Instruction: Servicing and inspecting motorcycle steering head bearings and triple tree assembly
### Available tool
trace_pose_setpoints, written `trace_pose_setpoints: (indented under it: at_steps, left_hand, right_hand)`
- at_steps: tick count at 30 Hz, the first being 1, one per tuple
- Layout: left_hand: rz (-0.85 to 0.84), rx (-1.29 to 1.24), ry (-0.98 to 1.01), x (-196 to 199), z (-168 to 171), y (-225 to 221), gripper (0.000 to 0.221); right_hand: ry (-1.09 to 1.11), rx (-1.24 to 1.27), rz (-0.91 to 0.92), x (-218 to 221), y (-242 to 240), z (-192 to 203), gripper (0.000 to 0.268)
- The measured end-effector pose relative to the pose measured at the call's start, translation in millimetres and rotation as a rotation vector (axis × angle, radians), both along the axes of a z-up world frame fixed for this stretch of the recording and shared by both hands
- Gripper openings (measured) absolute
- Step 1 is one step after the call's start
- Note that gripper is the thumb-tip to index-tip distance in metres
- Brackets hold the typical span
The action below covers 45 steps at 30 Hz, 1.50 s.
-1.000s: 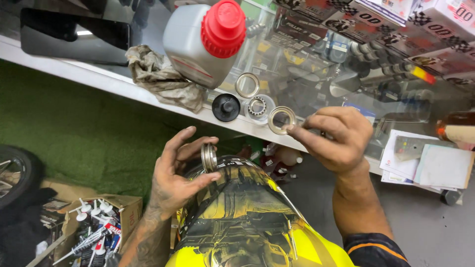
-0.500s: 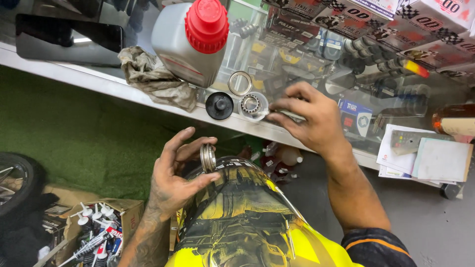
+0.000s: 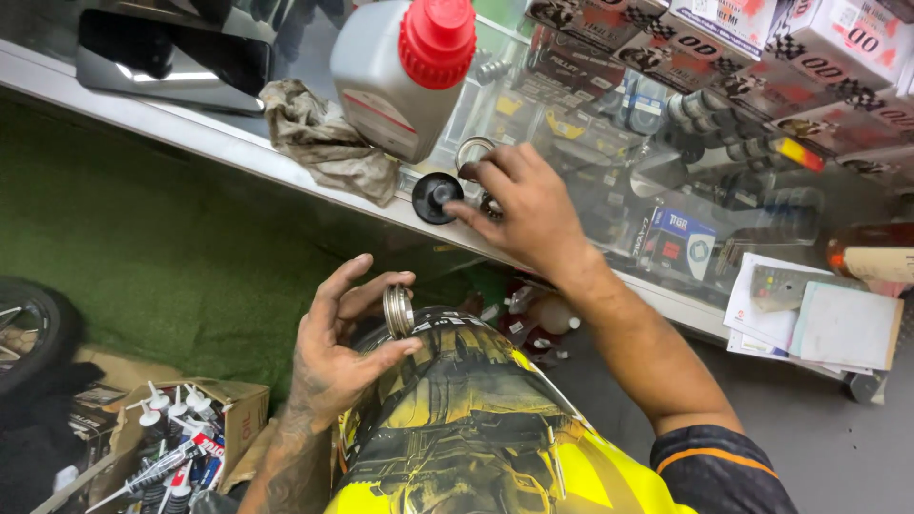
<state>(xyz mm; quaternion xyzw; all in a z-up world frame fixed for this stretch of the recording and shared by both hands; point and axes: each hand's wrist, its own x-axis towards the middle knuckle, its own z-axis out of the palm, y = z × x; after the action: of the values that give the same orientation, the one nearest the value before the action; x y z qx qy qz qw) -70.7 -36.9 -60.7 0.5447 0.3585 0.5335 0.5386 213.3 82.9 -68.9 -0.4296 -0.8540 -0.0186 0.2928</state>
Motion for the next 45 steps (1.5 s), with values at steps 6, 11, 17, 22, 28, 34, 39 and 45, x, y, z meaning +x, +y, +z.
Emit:
trace_pose_setpoints:
  at_steps: [6,11,17,22,28,34,39,45]
  left_hand:
    - [0.019,0.006,-0.022,-8.6,-2.4,-1.6,0.098]
    - [0.015,0.066,0.003,2.0,9.3,13.2,0.088]
    - [-0.069,0.529,0.389,42.9,45.0,65.7,0.067]
    - [-0.132,0.842,0.817,94.5,25.2,106.9,0.071]
    - [-0.302,0.761,0.856,97.7,17.3,122.5,0.075]
    - [-0.145,0.341,0.389,70.2,25.8,100.1,0.059]
    - [-0.07,-0.017,-0.241,42.2,-35.1,75.5,0.029]
    - [0.197,-0.016,0.357,33.9,-18.0,56.6,0.024]
  right_hand:
    - [0.028,0.031,-0.02,-1.9,-9.3,-19.9,0.04]
    - [0.273,-0.203,-0.055,17.4,-26.6,-15.0,0.047]
    - [0.517,-0.334,-0.226,39.9,-68.3,-4.6,0.04]
    - [0.602,-0.352,-0.322,50.4,-92.2,-7.0,0.039]
    - [0.671,-0.384,-0.382,61.5,-104.6,-3.0,0.032]
    - [0.62,-0.373,-0.275,62.8,-90.1,5.0,0.033]
    - [0.417,-0.284,-0.072,54.4,-33.8,18.7,0.026]
    - [-0.215,-0.606,-0.062,16.4,63.7,38.3,0.038]
